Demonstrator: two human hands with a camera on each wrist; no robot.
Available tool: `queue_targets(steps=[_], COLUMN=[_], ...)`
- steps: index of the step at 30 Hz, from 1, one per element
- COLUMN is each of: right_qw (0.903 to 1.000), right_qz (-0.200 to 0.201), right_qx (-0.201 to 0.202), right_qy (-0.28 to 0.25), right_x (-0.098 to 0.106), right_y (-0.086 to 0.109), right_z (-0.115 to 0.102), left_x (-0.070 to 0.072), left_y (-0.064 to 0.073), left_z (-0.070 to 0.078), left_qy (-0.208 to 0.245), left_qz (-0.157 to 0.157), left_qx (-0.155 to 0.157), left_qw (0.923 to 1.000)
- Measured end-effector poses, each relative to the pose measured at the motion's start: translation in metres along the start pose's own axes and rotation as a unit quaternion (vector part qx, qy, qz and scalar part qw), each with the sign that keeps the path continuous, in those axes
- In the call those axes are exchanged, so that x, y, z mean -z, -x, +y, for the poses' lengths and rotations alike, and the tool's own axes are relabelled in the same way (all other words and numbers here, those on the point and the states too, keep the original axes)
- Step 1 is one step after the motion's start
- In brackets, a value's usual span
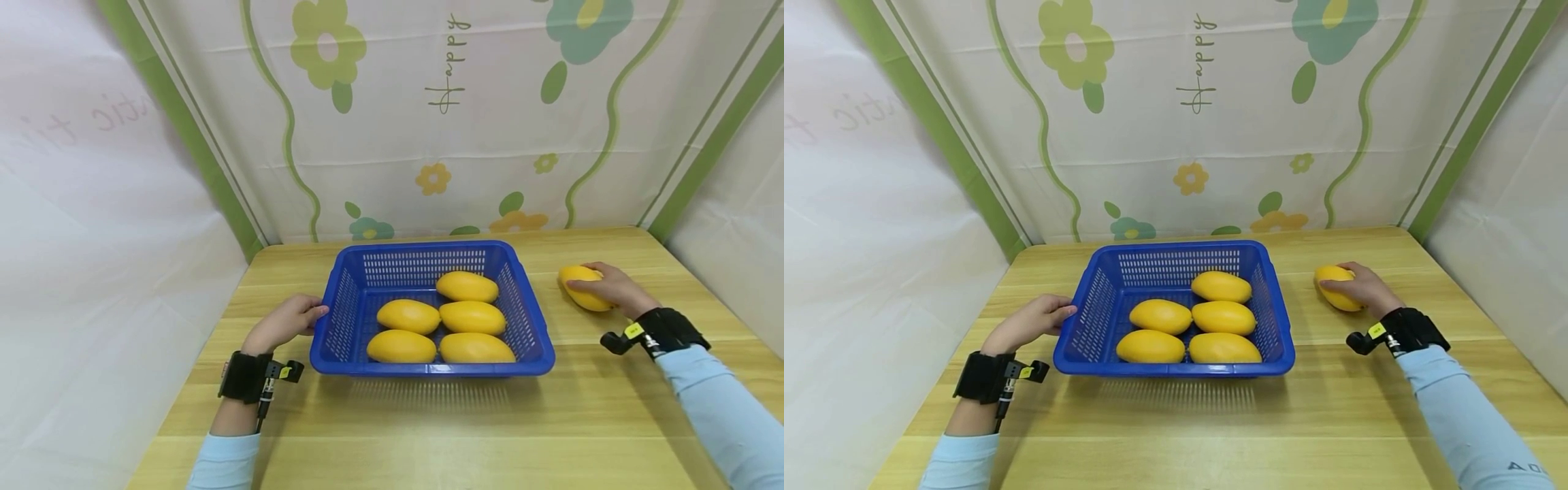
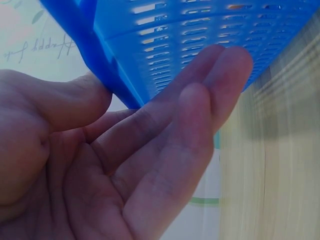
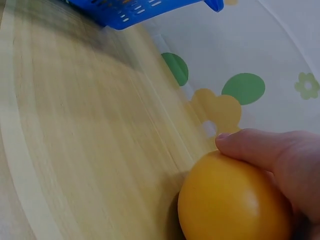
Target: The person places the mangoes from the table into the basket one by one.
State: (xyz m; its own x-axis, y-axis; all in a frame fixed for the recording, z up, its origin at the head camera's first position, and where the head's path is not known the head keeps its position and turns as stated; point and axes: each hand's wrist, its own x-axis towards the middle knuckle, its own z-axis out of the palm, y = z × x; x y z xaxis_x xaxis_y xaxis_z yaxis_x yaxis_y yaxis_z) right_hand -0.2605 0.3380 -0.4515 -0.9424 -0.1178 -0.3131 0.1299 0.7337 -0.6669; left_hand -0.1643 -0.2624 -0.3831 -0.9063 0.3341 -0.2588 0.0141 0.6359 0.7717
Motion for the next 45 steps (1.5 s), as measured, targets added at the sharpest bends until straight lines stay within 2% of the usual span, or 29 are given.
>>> queue_targets(steps=[5,13,19,29,45], right_qw=[0.9998,0.9954,0.991,0.9867,0.9845], right_qz=[0.006,0.001,-0.005,0.011,0.003], right_qx=[-0.008,-0.001,0.016,0.029,0.037], right_qy=[-0.015,-0.096,-0.133,-0.159,-0.172], right_x=[0.001,0.006,0.006,0.0,0.001], right_y=[0.003,0.008,0.009,0.012,0.021], right_z=[0.002,0.001,-0.003,-0.014,-0.03], left_x=[0.0,0.0,0.0,0.0,0.001], left_y=[0.0,0.001,0.001,0.001,0.001], left_z=[0.001,0.0,-0.001,-0.001,0.001], left_qy=[0.005,0.001,-0.002,-0.001,0.004], left_qz=[-0.001,0.001,0.003,0.0,-0.003], left_qx=[-0.001,-0.001,0.004,-0.001,0.002], left_qw=[1.0,1.0,1.0,1.0,1.0])
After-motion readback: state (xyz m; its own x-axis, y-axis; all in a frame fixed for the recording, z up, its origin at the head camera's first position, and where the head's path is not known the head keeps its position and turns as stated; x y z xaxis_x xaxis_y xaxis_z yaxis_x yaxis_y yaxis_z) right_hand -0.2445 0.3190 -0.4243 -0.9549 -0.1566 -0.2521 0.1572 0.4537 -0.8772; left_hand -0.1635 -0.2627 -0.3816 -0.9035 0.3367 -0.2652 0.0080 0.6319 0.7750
